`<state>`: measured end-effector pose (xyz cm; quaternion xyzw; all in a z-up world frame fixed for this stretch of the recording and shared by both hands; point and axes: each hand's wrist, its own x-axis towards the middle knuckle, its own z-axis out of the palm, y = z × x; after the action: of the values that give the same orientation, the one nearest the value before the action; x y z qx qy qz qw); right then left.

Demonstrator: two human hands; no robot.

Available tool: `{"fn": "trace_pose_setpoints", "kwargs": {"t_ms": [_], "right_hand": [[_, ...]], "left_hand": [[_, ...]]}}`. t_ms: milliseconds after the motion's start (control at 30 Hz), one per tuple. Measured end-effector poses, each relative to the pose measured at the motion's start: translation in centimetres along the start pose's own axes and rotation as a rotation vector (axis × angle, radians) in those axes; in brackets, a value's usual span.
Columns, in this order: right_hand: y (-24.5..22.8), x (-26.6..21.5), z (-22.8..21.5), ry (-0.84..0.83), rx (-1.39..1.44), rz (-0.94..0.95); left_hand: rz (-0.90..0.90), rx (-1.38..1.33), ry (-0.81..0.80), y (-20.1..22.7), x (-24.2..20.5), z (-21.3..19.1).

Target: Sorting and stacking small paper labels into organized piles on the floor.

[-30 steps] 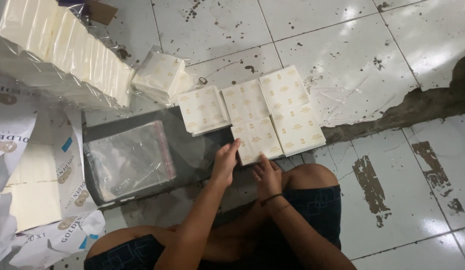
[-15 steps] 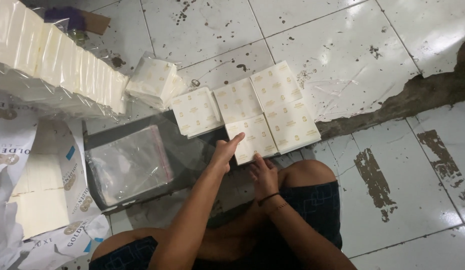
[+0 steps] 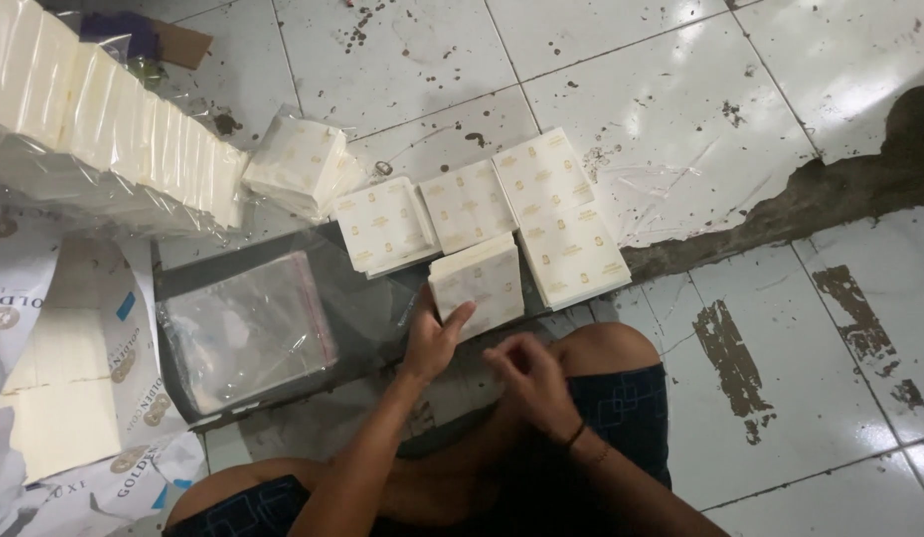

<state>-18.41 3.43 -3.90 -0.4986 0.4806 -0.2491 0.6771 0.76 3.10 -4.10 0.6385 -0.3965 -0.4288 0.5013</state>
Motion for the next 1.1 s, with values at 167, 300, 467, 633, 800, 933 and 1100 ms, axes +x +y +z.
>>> {"fn": "trace_pose_setpoints", "kwargs": {"t_ms": [167,300,467,633,800,933,1100], "right_hand": [[-4.2,7.0,-3.1,0.011,-0.243,-0.635],[-3.9,11.0,-4.4,-0.395,-0.171,-0.504],[-4.9,9.9,-3.5,-0.266,-0.392,-0.567],[-2.7,10.2,-3.9,-0.247,-0.316,-0.379],[-0.5,11.9,-3.8,-0.358,-0.145,-0.438],[-0.6,13.0,-4.2,-0.339,-0.015,-0.512],[1.0,13.4,-4.1,-0.338,0.031,-0.554]], "left_hand": [[0.214,0.007,-0.102,-1.2,-1.3,-2.8],[0.486,0.094,-0.146,-0.6,-1.2,-3.3],[0.494,0.093,-0.059,-4.1,0.4,-3.2],[0.463,0.091,-0.019,-4.2,0.6,-2.0],[0.411,-0.021,-0.050,-4.8,1.7,-1.2],[0.413,0.011,-0.020,-3.9,2.6,-0.6],[0.346,-0.091,0.018,-4.4,3.0,-0.3]]}}
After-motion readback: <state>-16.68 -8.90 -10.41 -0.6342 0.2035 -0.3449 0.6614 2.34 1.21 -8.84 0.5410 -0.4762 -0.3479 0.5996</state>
